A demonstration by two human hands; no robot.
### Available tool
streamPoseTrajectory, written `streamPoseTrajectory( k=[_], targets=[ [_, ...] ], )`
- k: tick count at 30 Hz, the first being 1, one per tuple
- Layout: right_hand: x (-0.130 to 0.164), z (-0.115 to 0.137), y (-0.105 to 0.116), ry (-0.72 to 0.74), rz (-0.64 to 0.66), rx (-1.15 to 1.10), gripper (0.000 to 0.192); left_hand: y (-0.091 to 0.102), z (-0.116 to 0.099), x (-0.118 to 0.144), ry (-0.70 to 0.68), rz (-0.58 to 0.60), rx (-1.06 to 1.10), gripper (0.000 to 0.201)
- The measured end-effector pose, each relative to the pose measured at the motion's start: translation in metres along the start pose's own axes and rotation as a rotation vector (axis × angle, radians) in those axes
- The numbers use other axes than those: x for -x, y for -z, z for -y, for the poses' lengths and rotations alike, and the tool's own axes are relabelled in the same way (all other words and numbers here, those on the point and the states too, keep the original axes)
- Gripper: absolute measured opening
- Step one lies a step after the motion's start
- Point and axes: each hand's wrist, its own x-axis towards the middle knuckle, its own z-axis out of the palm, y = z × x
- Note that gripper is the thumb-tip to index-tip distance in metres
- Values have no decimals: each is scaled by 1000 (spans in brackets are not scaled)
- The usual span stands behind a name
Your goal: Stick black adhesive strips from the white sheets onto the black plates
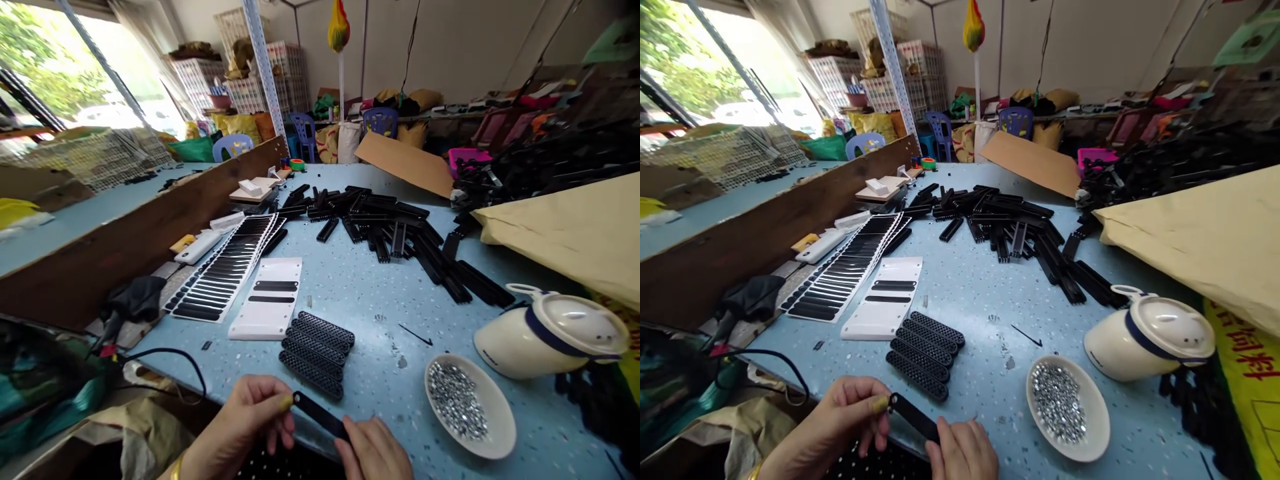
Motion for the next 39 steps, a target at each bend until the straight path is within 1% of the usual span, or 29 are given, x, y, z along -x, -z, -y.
streamPoseTrajectory(
  k=[2, 5, 6, 8, 12, 15, 17, 20, 23, 25, 29, 33, 39],
  targets=[
    [0, 0, 4, -66, 11, -19, 21, 14, 2, -2, -41, -92, -138, 31],
    [-7, 0, 14, -174, 7, -123, 23, 35, -4, -10, -232, -276, -402, 25],
    [-11, -1, 16, -196, 12, -171, 24, 40, -6, -14, -296, -320, -480, 22],
    [-20, -1, 16, -214, 29, -222, 24, 46, -9, -25, -381, -349, -572, 20],
    [-32, 1, 1, -189, 40, -156, 18, 46, -2, -44, -433, -269, -577, 24],
    [-32, 5, -10, -152, 59, -95, 18, 47, 6, -47, -466, -240, -598, 22],
    [-30, 7, -10, -122, 111, -78, 19, 52, 10, -43, -480, -217, -618, 16],
    [-33, 13, -4, -74, 219, -68, 21, 65, 14, -34, -510, -177, -701, 11],
    [-45, 20, -1, -42, 221, -5, 21, 76, 17, -30, -560, -206, -742, 18],
    [-55, 25, -4, -30, 214, 34, 21, 79, 19, -31, -568, -216, -708, 24],
    [-66, 31, -17, -30, 279, 60, 20, 82, 22, -35, -546, -150, -614, 25],
    [-68, 33, -24, -25, 339, 85, 20, 85, 29, -39, -541, -103, -518, 35],
    [-71, 36, -25, -26, 415, 90, 21, 88, 34, -40, -518, -102, -492, 32]
  ],
)
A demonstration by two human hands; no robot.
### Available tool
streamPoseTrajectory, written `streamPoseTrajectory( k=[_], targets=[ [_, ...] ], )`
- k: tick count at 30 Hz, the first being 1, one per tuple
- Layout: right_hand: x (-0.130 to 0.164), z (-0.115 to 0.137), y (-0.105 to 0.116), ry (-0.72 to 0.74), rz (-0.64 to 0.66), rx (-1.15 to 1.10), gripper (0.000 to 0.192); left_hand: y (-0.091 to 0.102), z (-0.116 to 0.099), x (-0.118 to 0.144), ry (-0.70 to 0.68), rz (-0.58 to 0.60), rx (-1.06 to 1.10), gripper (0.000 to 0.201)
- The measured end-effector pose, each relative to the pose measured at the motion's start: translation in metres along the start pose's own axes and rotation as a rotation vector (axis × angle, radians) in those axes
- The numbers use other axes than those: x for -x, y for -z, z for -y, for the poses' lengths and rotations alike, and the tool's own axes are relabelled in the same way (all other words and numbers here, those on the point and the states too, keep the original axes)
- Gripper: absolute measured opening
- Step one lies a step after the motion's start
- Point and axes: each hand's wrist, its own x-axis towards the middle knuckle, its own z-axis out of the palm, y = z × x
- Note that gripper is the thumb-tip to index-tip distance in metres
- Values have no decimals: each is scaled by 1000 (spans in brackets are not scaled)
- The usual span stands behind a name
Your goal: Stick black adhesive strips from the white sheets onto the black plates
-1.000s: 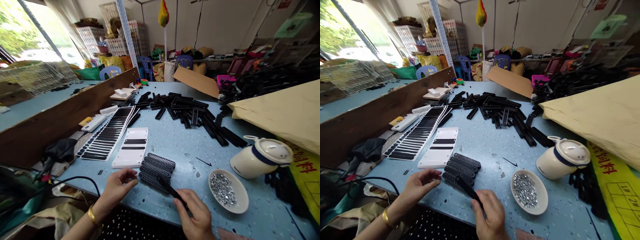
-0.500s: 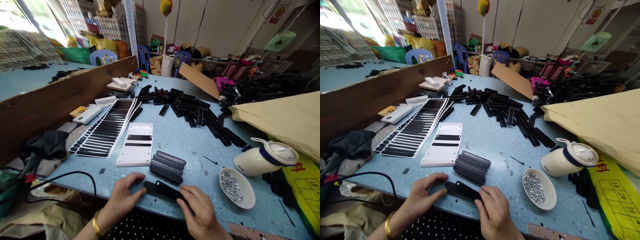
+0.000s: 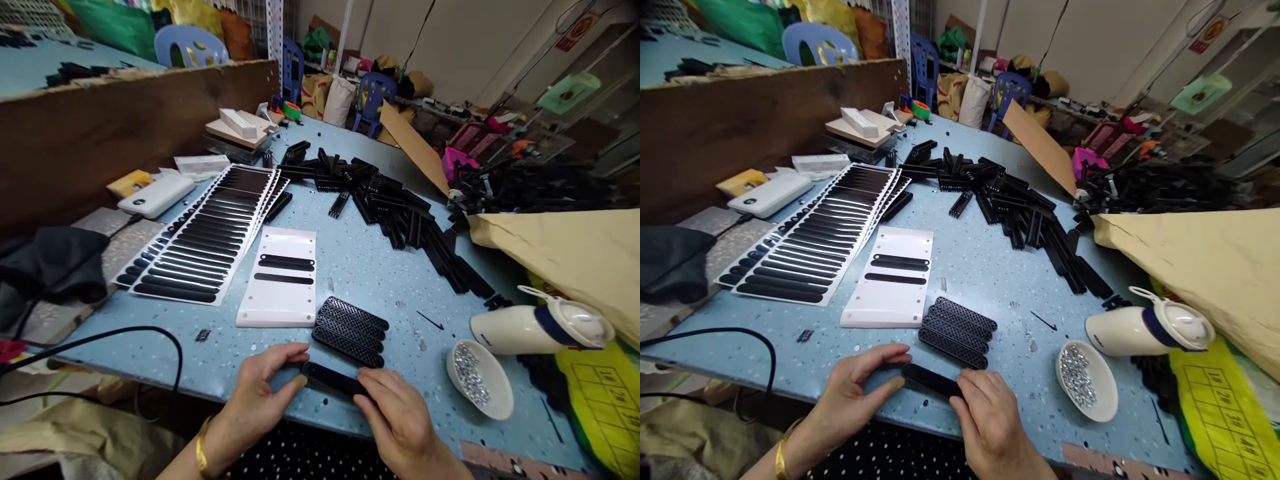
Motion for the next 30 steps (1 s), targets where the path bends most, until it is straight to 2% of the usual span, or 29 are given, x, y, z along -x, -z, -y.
streamPoseTrajectory(
  k=[17, 24, 30],
  targets=[
    [-1, 2, -10, -53, 32, -30, 20, 0, 0, -2, -15, -24, 3, 25],
    [1, 3, -11, -74, 61, -39, 19, 1, -1, -2, -90, -28, -29, 21],
    [-3, 8, -11, -68, 24, -19, 19, 1, -2, -3, -82, -29, -15, 22]
  ],
)
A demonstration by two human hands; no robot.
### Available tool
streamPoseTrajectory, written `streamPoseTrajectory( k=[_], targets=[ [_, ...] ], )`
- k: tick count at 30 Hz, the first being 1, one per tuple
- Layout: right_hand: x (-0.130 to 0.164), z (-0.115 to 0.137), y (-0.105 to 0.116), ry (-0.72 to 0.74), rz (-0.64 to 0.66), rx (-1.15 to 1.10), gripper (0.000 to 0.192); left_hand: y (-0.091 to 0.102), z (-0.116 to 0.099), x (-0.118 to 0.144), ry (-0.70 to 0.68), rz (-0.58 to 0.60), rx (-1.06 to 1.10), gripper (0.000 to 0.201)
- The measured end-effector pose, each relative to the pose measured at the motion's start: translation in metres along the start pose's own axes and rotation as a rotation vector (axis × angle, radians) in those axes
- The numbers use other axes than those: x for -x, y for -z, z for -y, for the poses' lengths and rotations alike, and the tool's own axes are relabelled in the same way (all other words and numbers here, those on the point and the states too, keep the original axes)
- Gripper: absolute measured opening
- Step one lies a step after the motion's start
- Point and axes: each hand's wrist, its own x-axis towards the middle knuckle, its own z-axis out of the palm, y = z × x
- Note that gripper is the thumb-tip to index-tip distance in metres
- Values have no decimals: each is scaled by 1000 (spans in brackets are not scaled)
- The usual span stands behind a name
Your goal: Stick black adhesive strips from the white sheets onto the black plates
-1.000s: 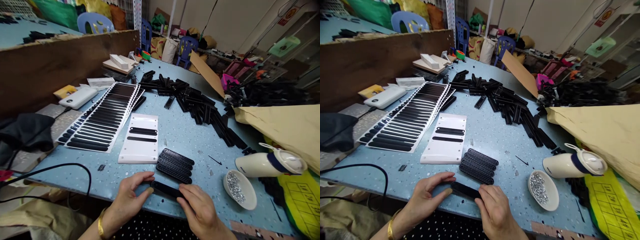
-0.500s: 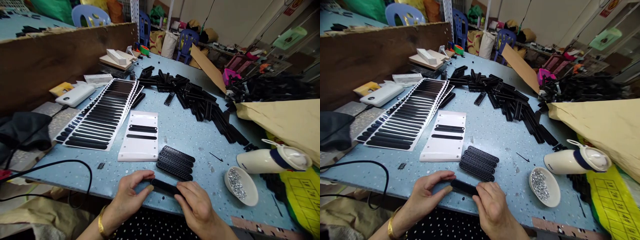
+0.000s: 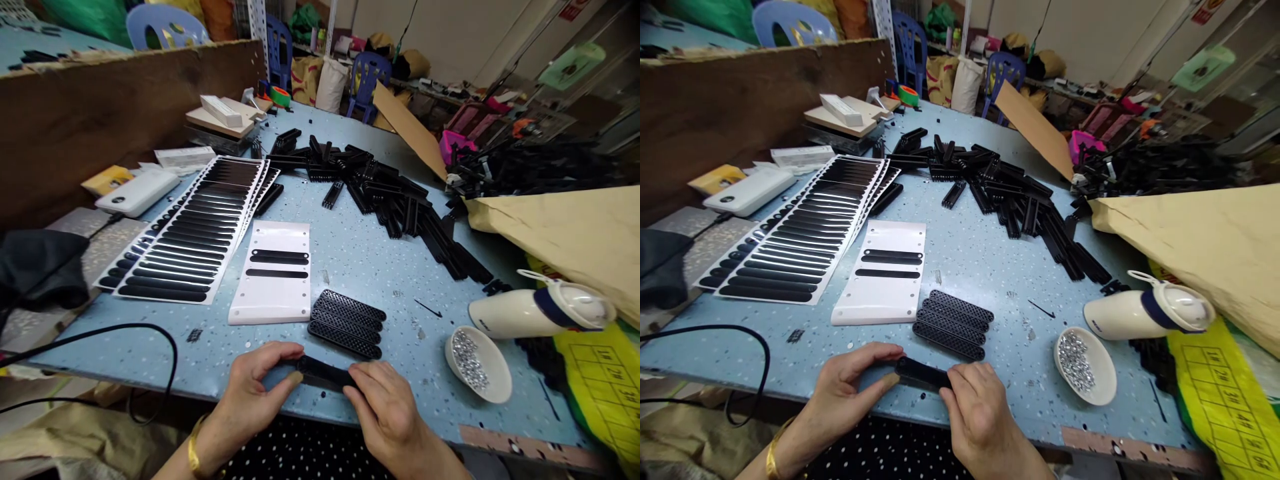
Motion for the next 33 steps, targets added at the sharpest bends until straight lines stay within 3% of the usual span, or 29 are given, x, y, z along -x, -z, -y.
streamPoseTrajectory(
  k=[7, 19, 25, 33],
  targets=[
    [0, -4, 4, 35, -57, 0, 23, -1, 2, 0, -16, 6, -20, 22],
    [0, -2, 5, 20, 54, 19, 21, 0, 4, 2, -18, 12, -54, 22],
    [-1, -2, 6, 24, 53, 44, 22, 2, -2, 1, -43, 48, -55, 17],
    [-1, -3, 5, 12, 26, -29, 19, 1, 0, -1, -110, 7, -90, 18]
  ],
)
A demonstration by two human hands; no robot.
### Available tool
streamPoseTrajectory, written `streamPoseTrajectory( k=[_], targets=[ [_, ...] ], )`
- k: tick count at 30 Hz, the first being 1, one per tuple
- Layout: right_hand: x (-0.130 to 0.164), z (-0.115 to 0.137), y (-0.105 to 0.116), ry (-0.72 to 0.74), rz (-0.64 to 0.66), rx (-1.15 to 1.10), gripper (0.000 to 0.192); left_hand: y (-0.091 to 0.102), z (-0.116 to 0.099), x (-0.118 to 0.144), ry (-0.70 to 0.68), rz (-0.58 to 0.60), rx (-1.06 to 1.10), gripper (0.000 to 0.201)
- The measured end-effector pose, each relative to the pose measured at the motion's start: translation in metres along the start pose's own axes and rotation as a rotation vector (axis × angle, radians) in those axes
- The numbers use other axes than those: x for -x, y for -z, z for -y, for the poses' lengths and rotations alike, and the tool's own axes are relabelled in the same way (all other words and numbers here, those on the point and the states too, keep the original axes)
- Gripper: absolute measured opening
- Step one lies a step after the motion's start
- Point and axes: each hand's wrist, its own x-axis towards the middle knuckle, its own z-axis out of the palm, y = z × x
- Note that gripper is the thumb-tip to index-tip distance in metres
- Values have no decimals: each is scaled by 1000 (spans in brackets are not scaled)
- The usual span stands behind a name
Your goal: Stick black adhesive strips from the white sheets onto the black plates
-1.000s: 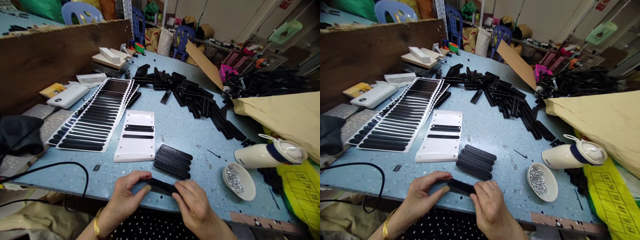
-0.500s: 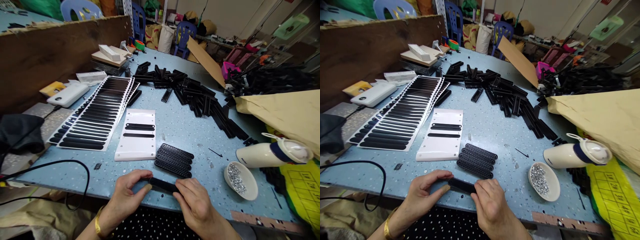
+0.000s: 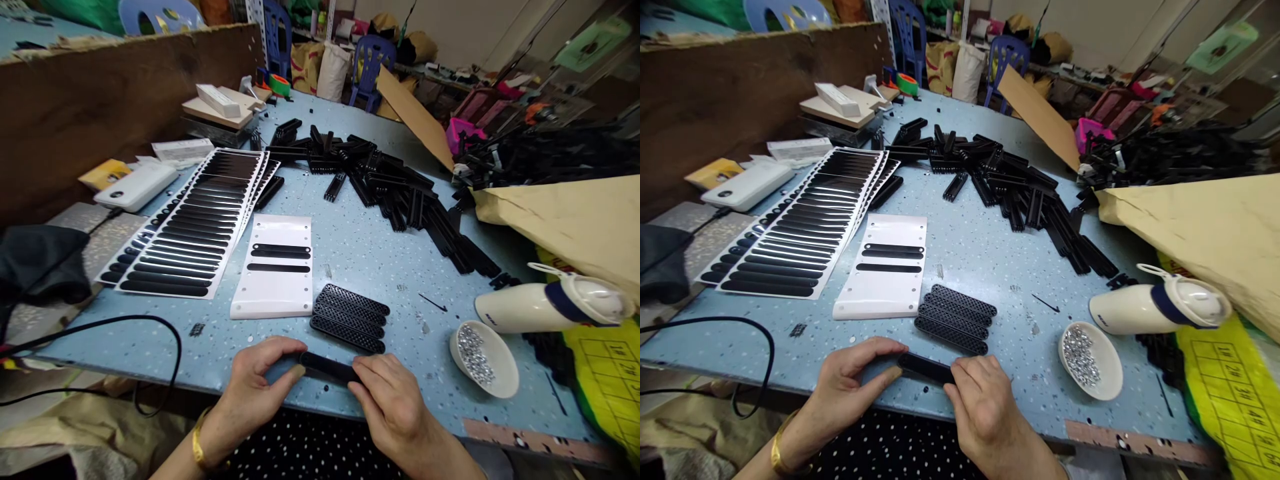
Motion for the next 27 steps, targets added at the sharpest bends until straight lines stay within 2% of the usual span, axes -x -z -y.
streamPoseTrajectory(
  k=[10, 17, 27],
  targets=[
    [2, 0, -1, -26, 42, 4, 20, 1, 1, 1, -26, -2, 4, 18],
    [2, -1, 0, 6, -35, -44, 20, 0, 1, 0, -35, -8, 6, 19],
    [0, 4, 1, -21, 26, -12, 20, 0, 0, 0, -25, -8, 7, 19]
  ],
)
